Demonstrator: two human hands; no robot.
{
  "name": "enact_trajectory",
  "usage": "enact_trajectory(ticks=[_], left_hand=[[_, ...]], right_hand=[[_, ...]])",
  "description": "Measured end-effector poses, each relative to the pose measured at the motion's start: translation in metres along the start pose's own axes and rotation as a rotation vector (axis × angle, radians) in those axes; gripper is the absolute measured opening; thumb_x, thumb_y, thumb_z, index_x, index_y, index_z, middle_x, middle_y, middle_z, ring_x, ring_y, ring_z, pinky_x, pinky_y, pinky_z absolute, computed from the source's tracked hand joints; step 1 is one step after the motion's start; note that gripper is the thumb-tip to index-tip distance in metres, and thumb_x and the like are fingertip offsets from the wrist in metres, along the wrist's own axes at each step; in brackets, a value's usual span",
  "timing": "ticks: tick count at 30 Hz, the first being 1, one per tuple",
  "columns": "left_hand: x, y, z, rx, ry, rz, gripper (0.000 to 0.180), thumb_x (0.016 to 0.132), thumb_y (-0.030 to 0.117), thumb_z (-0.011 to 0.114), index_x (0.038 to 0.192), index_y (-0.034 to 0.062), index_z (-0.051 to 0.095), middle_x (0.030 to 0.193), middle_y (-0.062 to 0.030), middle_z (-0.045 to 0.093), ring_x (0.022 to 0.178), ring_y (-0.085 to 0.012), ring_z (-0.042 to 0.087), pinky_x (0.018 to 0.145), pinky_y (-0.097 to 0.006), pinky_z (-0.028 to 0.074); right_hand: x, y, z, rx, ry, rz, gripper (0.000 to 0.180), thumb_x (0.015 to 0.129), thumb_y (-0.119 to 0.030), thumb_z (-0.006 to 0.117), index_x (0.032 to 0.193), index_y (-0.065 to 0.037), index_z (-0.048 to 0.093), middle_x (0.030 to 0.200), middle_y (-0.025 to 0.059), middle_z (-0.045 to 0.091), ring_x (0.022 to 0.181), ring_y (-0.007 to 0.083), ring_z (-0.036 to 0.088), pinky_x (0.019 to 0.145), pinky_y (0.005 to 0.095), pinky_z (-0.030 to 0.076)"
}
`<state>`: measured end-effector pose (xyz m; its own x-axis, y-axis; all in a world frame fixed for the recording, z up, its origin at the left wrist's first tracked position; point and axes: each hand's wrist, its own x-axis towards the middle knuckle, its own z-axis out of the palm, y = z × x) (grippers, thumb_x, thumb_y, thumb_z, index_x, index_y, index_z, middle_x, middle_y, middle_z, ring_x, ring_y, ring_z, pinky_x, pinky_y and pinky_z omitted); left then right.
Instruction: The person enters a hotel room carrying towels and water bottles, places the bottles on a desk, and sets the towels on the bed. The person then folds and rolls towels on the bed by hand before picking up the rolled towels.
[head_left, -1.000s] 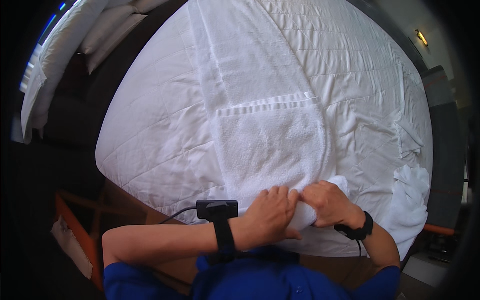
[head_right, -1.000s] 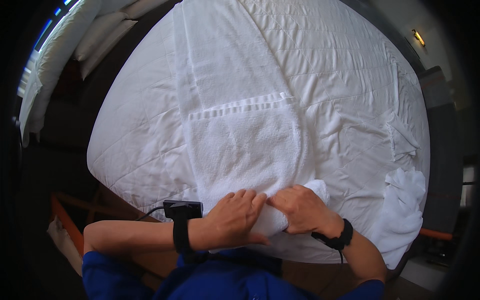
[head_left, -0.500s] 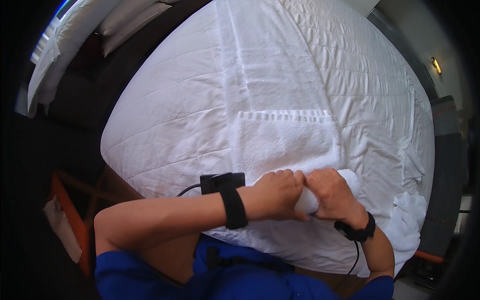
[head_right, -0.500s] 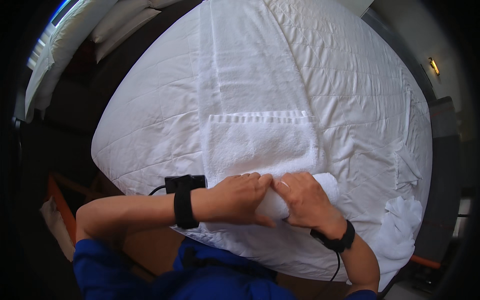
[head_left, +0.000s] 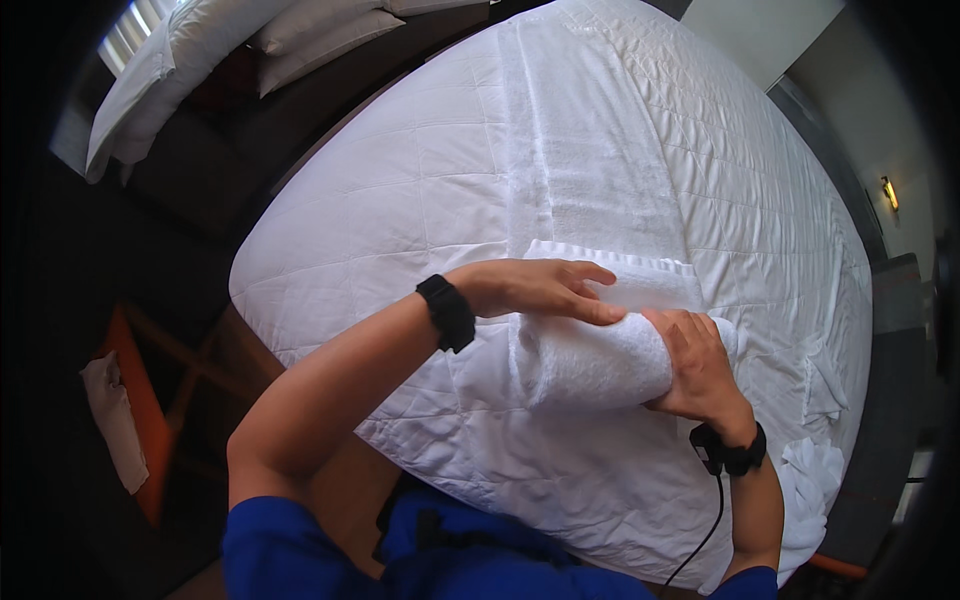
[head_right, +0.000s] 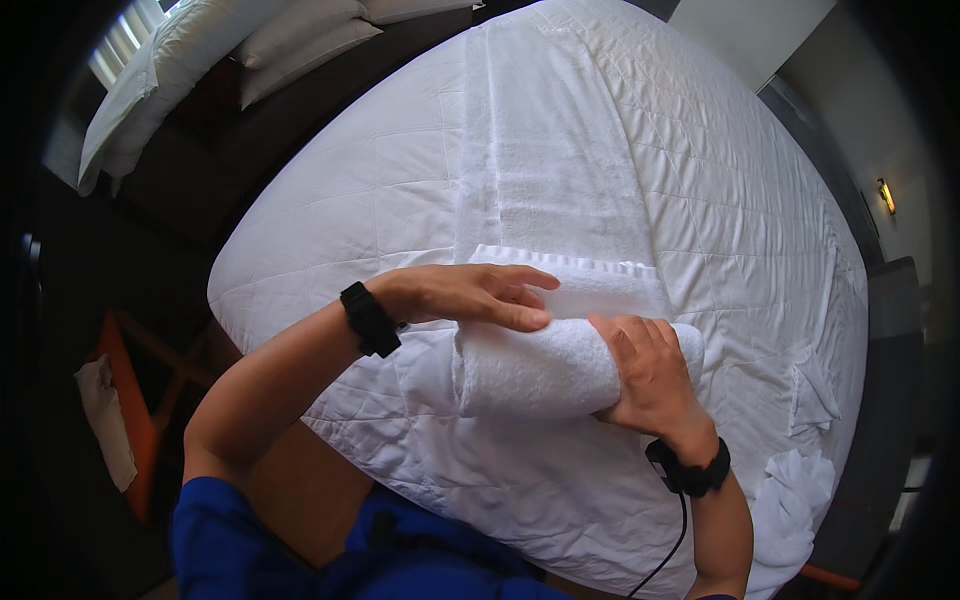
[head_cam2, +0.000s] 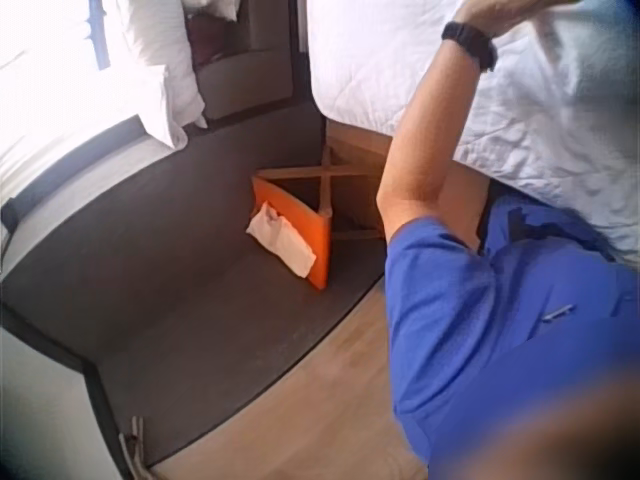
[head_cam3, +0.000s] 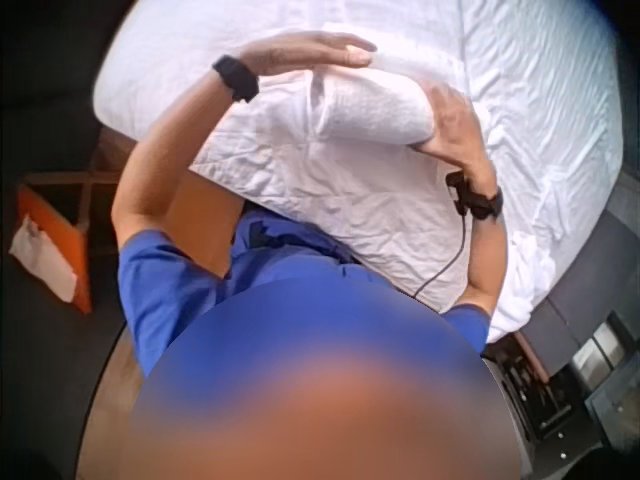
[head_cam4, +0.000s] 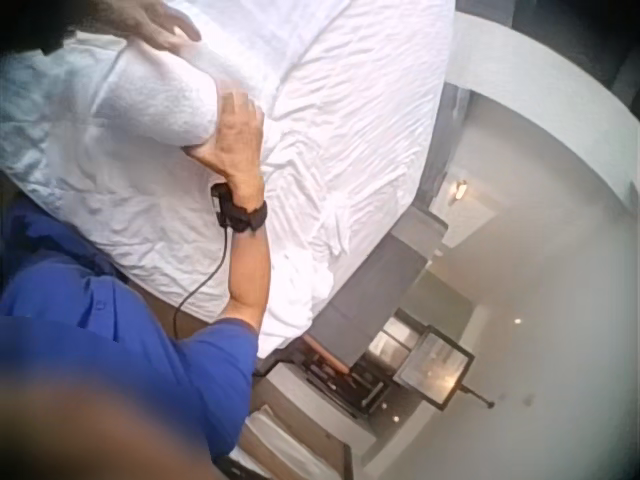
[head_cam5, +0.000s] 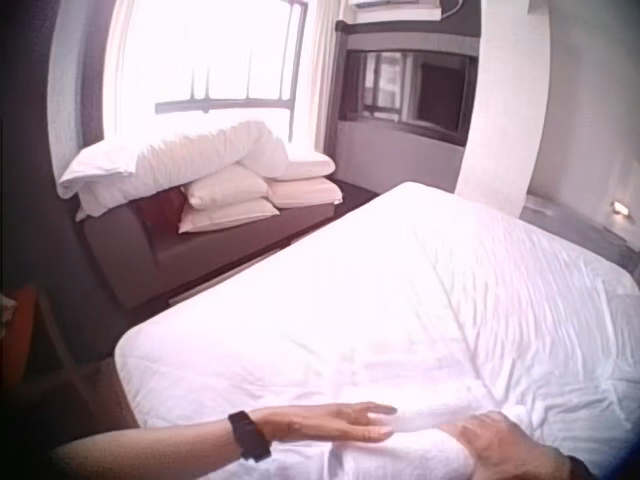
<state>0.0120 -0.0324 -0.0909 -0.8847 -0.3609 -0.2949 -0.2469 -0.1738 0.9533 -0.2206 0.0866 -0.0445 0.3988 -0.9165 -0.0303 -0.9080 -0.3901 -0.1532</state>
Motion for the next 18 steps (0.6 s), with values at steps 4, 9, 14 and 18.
enact_trajectory(ticks=[4,9,14,18], left_hand=[[-0.031,-0.047,0.008,-0.352,0.145,-0.013,0.076,0.088,0.057,0.042,0.137,-0.0002,0.031,0.135,-0.0178,0.039,0.125,-0.0251,0.039,0.103,-0.036,0.031],[-0.055,-0.038,0.038,-0.482,0.142,-0.074,0.074,0.092,0.055,0.035,0.136,-0.0038,0.029,0.134,-0.0144,0.039,0.122,-0.0211,0.041,0.102,-0.035,0.032],[-0.086,-0.009,0.062,-0.331,0.544,-0.075,0.075,0.086,0.056,0.046,0.138,0.0043,0.031,0.136,-0.0163,0.035,0.126,-0.0265,0.032,0.101,-0.042,0.028],[-0.059,0.047,0.092,1.001,0.675,0.332,0.093,0.069,0.049,0.07,0.137,0.0017,0.029,0.13,-0.0275,0.037,0.123,-0.0425,0.036,0.104,-0.046,0.029]], right_hand=[[0.046,0.021,-0.012,0.211,-0.202,-0.066,0.082,0.041,-0.034,0.081,0.115,-0.011,0.054,0.097,0.0105,0.062,0.092,0.027,0.06,0.084,0.0352,0.046],[0.059,0.025,-0.02,0.404,-0.518,-0.079,0.082,0.042,-0.043,0.08,0.115,-0.014,0.057,0.105,0.0076,0.064,0.092,0.0248,0.062,0.082,0.0338,0.048],[0.081,0.029,-0.037,0.521,-0.734,-0.094,0.085,0.045,-0.044,0.081,0.12,-0.013,0.054,0.11,0.0094,0.062,0.099,0.026,0.06,0.086,0.0326,0.046],[0.09,0.047,-0.035,0.611,-0.787,-0.072,0.085,0.048,-0.041,0.082,0.121,-0.008,0.053,0.11,0.0124,0.062,0.1,0.0265,0.06,0.085,0.0315,0.046]])
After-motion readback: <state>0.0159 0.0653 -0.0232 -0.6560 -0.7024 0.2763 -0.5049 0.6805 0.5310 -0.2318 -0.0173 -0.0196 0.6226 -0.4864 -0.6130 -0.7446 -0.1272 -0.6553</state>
